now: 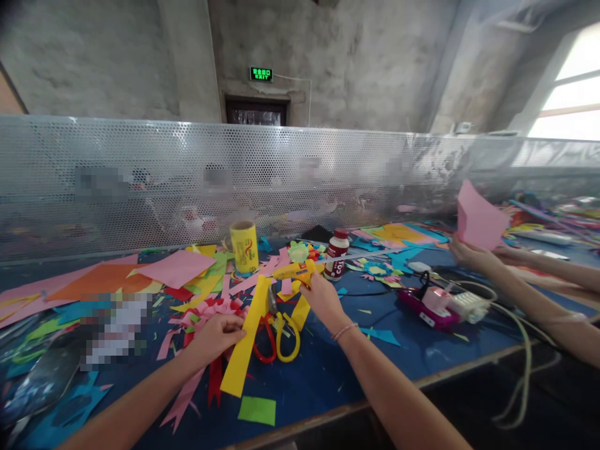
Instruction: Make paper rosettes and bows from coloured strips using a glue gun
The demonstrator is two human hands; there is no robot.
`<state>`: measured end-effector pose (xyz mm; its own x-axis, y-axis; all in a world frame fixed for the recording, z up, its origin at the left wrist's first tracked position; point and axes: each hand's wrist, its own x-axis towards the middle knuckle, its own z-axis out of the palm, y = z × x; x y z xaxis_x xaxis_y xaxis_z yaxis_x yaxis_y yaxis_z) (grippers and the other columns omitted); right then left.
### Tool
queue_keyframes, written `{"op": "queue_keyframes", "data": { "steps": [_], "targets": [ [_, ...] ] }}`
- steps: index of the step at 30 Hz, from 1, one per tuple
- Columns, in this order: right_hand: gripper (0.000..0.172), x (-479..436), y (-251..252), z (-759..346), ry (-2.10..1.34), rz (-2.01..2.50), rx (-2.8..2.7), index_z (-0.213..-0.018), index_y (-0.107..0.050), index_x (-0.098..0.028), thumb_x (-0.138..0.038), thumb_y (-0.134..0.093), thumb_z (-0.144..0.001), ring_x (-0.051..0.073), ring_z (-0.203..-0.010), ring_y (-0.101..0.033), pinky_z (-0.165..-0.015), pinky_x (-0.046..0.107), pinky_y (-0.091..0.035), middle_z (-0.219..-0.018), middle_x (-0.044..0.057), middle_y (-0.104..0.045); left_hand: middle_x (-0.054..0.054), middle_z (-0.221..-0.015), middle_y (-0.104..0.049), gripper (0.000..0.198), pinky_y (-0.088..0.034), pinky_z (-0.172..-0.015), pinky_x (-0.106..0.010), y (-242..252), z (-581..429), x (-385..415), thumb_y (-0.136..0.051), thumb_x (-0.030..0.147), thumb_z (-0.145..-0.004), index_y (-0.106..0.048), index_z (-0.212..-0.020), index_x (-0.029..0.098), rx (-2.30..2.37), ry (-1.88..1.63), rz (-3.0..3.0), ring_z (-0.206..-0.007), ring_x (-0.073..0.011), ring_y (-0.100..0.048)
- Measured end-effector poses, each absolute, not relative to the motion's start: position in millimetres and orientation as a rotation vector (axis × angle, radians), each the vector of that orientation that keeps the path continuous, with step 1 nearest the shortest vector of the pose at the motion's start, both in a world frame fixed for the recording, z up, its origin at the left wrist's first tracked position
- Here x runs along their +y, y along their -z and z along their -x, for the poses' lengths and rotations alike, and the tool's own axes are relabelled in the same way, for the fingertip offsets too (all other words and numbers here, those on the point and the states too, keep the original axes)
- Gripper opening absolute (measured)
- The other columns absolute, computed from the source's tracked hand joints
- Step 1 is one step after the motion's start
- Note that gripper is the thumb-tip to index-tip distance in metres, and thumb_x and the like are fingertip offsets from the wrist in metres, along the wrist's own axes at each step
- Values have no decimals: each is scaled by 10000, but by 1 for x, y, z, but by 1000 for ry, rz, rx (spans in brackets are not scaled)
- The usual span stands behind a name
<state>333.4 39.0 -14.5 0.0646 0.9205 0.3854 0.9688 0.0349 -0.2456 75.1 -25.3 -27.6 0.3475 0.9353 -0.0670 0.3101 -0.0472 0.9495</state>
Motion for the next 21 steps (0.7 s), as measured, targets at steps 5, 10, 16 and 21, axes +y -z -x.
{"op": "queue_keyframes", "data": {
  "steps": [5, 10, 16, 21],
  "targets": [
    [155, 39, 16, -334, 136, 1922, -1862, -840, -587, -137, -264, -498, -833, 199, -755, -615, -626, 260, -363, -822, 95, -652, 15, -489, -563, 161, -370, -447, -232, 30, -74, -24, -551, 338, -673, -567, -627, 184, 1140, -778, -1576, -445, -136, -533],
    [180, 37, 13, -334, 123, 1921, -1879, -850, -582, -137, -279, -471, -851, 204, -752, -624, -615, 265, -364, -833, 102, -660, 18, -489, -560, 155, -337, -393, -219, 26, -75, -27, -578, 328, -675, -560, -618, 185, 1114, -802, -1511, -376, -110, -491],
    [223, 33, 10, -334, 136, 1918, -1811, -953, -580, -121, -287, -498, -829, 240, -818, -639, -654, 284, -394, -891, 138, -680, 15, -540, -588, 215, -391, -383, -235, 21, -76, -28, -697, 352, -593, -619, -681, 172, 1139, -910, -1335, -390, -135, -532],
    [476, 27, -1, -339, 92, 1960, -1657, -1155, -481, -101, -427, -534, -812, 267, -893, -641, -671, 291, -412, -967, 158, -675, -1, -599, -616, 199, -447, -499, -227, 20, -71, -21, -730, 313, -569, -637, -637, 151, 1114, -1091, -1286, -531, -135, -583]
  ]
}}
